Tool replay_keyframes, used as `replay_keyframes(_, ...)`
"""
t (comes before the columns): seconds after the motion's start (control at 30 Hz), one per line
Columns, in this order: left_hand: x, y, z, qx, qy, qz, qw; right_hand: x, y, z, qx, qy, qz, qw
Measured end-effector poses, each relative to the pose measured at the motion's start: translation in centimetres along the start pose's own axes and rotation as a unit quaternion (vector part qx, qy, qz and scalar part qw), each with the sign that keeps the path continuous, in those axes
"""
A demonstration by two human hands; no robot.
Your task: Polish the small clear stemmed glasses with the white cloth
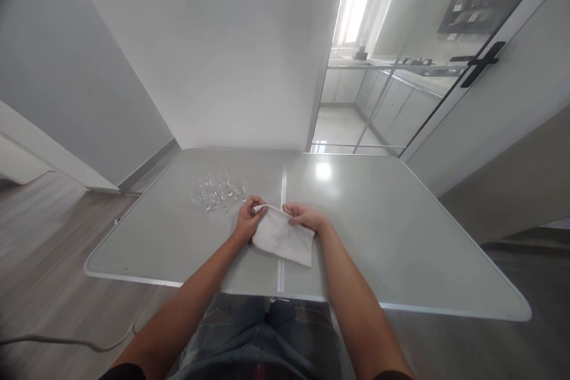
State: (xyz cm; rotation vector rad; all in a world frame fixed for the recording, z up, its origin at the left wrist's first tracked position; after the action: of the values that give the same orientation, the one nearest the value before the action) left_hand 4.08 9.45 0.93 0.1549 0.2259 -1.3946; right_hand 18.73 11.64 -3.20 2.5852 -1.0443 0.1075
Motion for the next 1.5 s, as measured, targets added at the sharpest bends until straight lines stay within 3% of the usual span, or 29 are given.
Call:
replay_keyframes(0.07, 0.0, -0.4, 0.0, -0.012, 0.0, 0.021, 1.0, 0.1, 0.1, -0.1, 0.003, 0.001, -0.003, 1.0)
replay_keyframes(0.33, 0.0, -0.5, 0.2, -0.044, 0.006, 0.018, 0.999, 0.0, 0.0, 0.0, 0.003, 0.003, -0.008, 1.0)
replay_keyframes(0.43, 0.4, -0.7, 0.8, -0.083, 0.037, 0.02, 0.996, -0.1, 0.1, 0.0, 0.001, 0.003, -0.009, 1.0)
replay_keyframes(0.57, 1.6, -2.6, 3.0, -0.199, 0.142, 0.135, 0.96, -0.2, -0.4, -0.5, -0.015, -0.023, -0.002, 1.0)
replay_keyframes(0.63, 2.1, -3.8, 3.0, -0.238, 0.15, 0.207, 0.937, -0.3, -2.4, -1.6, -0.047, -0.081, 0.067, 0.993)
replay_keyframes(0.7, 2.1, -4.9, 1.7, -0.252, 0.106, 0.256, 0.927, 0.3, -5.9, -3.1, -0.114, -0.169, 0.187, 0.961)
replay_keyframes(0.8, 1.8, -6.2, -1.0, -0.255, 0.015, 0.289, 0.923, 2.2, -11.1, -3.4, -0.23, -0.262, 0.359, 0.866)
replay_keyframes(0.87, 1.7, -6.6, -2.0, -0.255, -0.016, 0.299, 0.919, 2.8, -13.0, -2.7, -0.28, -0.278, 0.419, 0.818)
replay_keyframes(0.93, 1.4, -6.6, -2.2, -0.256, -0.021, 0.298, 0.919, 2.7, -13.9, -2.3, -0.302, -0.28, 0.437, 0.8)
replay_keyframes(1.13, 0.2, -5.1, -1.9, -0.25, 0.0, 0.256, 0.934, 1.5, -13.1, -2.4, -0.277, -0.276, 0.406, 0.826)
replay_keyframes(1.4, -3.5, -4.4, -2.2, -0.186, 0.014, 0.278, 0.942, 0.8, -11.5, -3.1, -0.199, -0.285, 0.411, 0.843)
replay_keyframes(1.5, -4.7, -3.4, -2.3, -0.176, 0.03, 0.252, 0.951, 0.9, -11.1, -3.3, -0.177, -0.29, 0.411, 0.846)
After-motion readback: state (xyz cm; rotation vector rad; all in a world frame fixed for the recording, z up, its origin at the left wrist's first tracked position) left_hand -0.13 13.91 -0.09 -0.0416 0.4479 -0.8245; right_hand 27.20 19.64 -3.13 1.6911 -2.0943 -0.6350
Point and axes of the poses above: each hand's wrist, its own x-axis away from the middle knuckle, its own y-axis out of the palm, z = x × y, the point moved 10 cm from there along -x, towards the middle knuckle, and after that the axes turned 7 degrees about z, right-handed, at the moved point
